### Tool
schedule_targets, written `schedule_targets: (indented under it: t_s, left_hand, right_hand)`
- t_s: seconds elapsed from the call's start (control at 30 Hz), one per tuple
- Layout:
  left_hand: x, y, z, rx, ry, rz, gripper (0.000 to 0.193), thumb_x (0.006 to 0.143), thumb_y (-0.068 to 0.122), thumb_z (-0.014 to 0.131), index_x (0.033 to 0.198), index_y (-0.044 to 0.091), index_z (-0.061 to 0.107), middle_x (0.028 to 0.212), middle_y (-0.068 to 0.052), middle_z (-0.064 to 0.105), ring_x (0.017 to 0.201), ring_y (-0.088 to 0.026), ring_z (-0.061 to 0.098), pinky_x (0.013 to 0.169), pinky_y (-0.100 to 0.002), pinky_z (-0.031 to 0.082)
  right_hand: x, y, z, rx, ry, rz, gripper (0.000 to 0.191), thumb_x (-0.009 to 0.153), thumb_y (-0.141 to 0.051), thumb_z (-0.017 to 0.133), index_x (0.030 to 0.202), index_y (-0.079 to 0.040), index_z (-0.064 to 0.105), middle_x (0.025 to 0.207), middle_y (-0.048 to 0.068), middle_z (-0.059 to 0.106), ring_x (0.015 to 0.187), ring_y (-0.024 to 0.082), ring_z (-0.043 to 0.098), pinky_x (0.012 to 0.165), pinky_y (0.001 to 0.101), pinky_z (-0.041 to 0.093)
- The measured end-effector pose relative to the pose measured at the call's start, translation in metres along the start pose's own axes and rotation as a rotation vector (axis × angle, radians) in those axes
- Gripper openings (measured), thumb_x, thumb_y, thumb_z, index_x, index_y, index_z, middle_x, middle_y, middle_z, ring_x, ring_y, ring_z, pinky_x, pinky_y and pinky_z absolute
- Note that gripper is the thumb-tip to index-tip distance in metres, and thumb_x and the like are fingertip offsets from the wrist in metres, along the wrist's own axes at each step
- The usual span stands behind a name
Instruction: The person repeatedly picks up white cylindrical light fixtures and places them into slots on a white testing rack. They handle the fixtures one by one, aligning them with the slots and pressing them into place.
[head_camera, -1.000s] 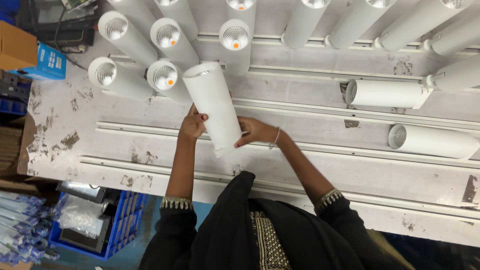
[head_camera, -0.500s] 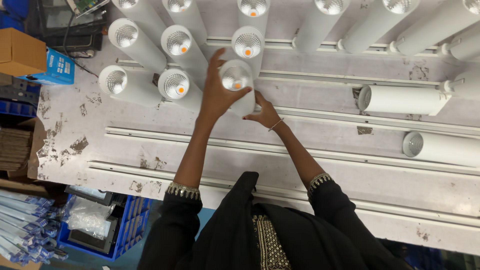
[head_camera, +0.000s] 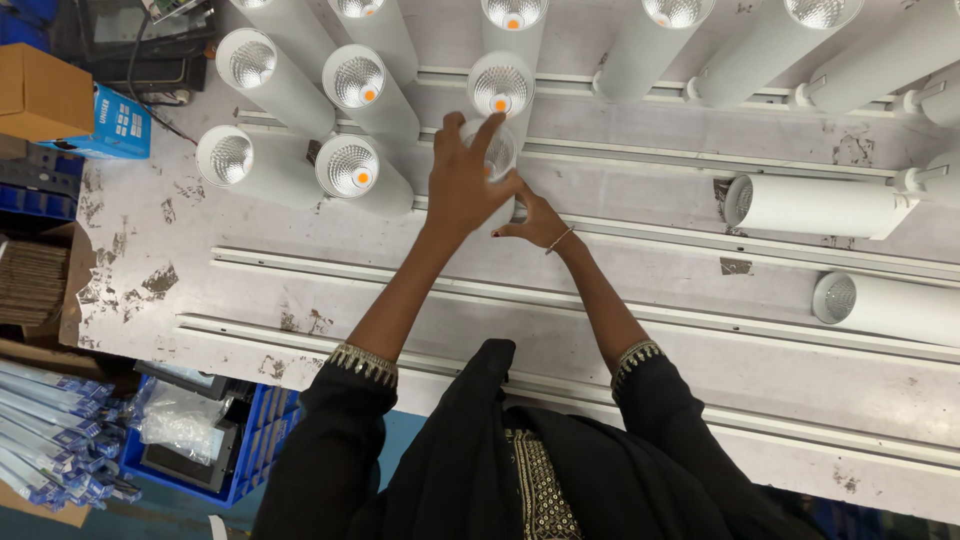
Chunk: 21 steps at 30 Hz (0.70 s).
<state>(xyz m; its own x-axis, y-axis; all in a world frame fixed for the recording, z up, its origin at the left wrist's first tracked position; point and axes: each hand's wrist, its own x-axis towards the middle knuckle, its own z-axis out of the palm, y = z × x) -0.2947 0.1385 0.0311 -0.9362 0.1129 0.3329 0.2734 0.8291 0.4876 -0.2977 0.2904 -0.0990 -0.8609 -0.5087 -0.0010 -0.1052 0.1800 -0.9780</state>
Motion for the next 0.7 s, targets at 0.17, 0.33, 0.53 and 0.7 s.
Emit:
schedule_targets:
  t_s: [0.17,0.33,0.53,0.7]
  left_hand:
    - [-0.043,0.0,0.001,-0.01,0.094,0.121,0.079,0.067,0.029,0.085,0.141,0.022,0.058,0.141,-0.025,0.042,0.129,-0.044,0.048,0.092,-0.052,0.057]
    - [-0.056,-0.003,0.004,-0.025,0.079,0.09,0.076,0.067,0.026,0.084,0.139,0.023,0.06,0.141,-0.027,0.043,0.129,-0.045,0.048,0.088,-0.05,0.058]
    - [-0.053,-0.005,0.006,-0.026,0.094,0.11,0.075,0.069,0.027,0.084,0.14,0.023,0.06,0.14,-0.027,0.045,0.127,-0.044,0.049,0.088,-0.05,0.058]
    - [-0.052,-0.002,0.005,0.008,0.112,0.124,0.074,0.069,0.027,0.083,0.139,0.022,0.061,0.138,-0.028,0.045,0.126,-0.045,0.05,0.088,-0.051,0.057]
  right_hand:
    - [-0.005,0.008,0.001,-0.062,-0.01,-0.003,0.093,0.07,-0.027,0.092,0.148,-0.004,0.045,0.144,0.016,0.06,0.135,0.031,0.056,0.112,0.0415,0.045]
    - [-0.003,0.017,0.002,-0.114,0.013,-0.022,0.075,0.077,-0.029,0.087,0.138,-0.001,0.052,0.134,0.018,0.063,0.124,0.031,0.062,0.105,0.0421,0.049]
    - [-0.007,0.025,0.019,-0.308,0.292,-0.21,0.044,0.084,-0.014,0.077,0.123,0.002,0.062,0.12,0.019,0.064,0.113,0.039,0.06,0.1,0.0447,0.049]
    - [-0.024,0.025,0.036,-0.492,0.465,-0.2,0.034,0.089,-0.016,0.078,0.115,-0.002,0.062,0.117,0.014,0.064,0.116,0.035,0.06,0.117,0.0463,0.043]
